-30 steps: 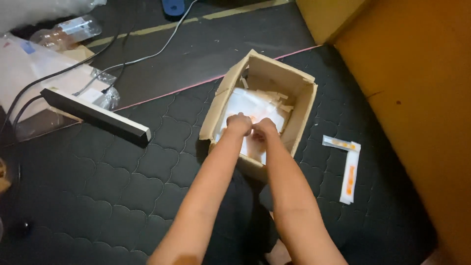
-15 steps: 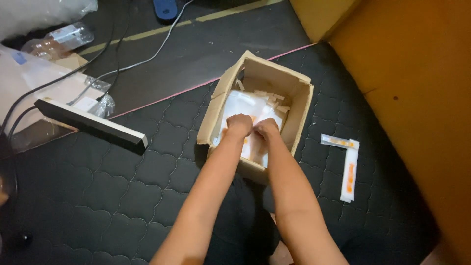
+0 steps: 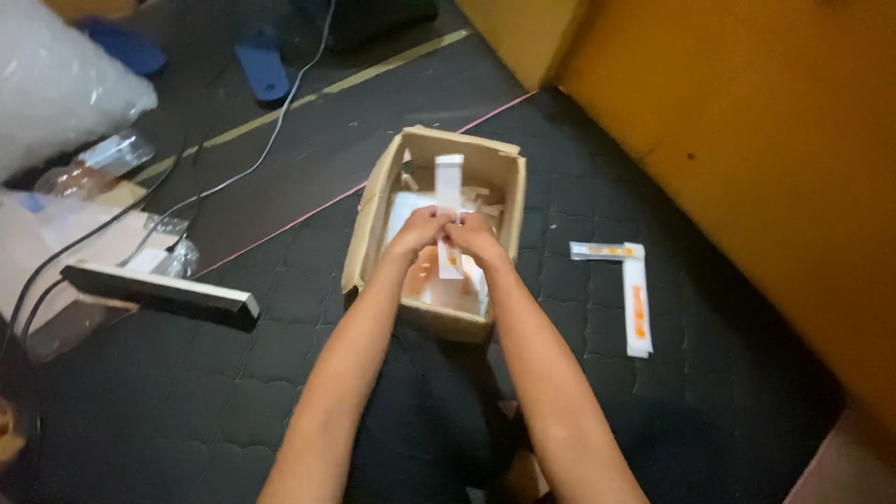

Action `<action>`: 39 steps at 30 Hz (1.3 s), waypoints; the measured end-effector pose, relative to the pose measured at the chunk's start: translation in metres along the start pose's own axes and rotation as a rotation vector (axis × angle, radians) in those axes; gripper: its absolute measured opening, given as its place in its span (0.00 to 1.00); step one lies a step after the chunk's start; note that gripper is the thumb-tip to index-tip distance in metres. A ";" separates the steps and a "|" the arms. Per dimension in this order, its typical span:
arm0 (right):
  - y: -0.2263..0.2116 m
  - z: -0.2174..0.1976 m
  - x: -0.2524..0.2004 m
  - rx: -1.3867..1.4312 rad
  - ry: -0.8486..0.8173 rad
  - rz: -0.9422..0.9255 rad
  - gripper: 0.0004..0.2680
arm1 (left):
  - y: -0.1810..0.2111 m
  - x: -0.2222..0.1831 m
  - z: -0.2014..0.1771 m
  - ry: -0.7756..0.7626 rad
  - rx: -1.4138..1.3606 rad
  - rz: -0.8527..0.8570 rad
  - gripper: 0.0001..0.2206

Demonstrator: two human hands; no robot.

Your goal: The person is taking plastic sleeves out of a cardboard box and arranging them in a specific pattern on the floor mat.

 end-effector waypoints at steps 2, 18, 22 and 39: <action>-0.019 -0.032 -0.038 0.029 -0.011 -0.004 0.13 | 0.037 -0.028 0.007 0.010 -0.094 0.039 0.21; 0.121 -0.241 -0.227 0.638 0.064 -0.124 0.09 | 0.073 -0.146 0.099 -0.173 -0.077 0.261 0.12; 0.194 -0.241 -0.227 0.731 0.204 -0.103 0.09 | 0.058 -0.175 0.118 -0.180 -0.055 0.219 0.12; 0.235 -0.221 -0.241 0.836 0.386 -0.152 0.06 | 0.035 -0.179 0.132 -0.130 -0.146 0.218 0.10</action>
Point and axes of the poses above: each hand's wrist, its own x-axis towards the middle knuckle, its own z-axis out of the palm, y = z × x, the point moved 4 cm from there along x, towards the middle knuckle, and after that the axes turned 5 degrees about -x, right-handed, at the moved point
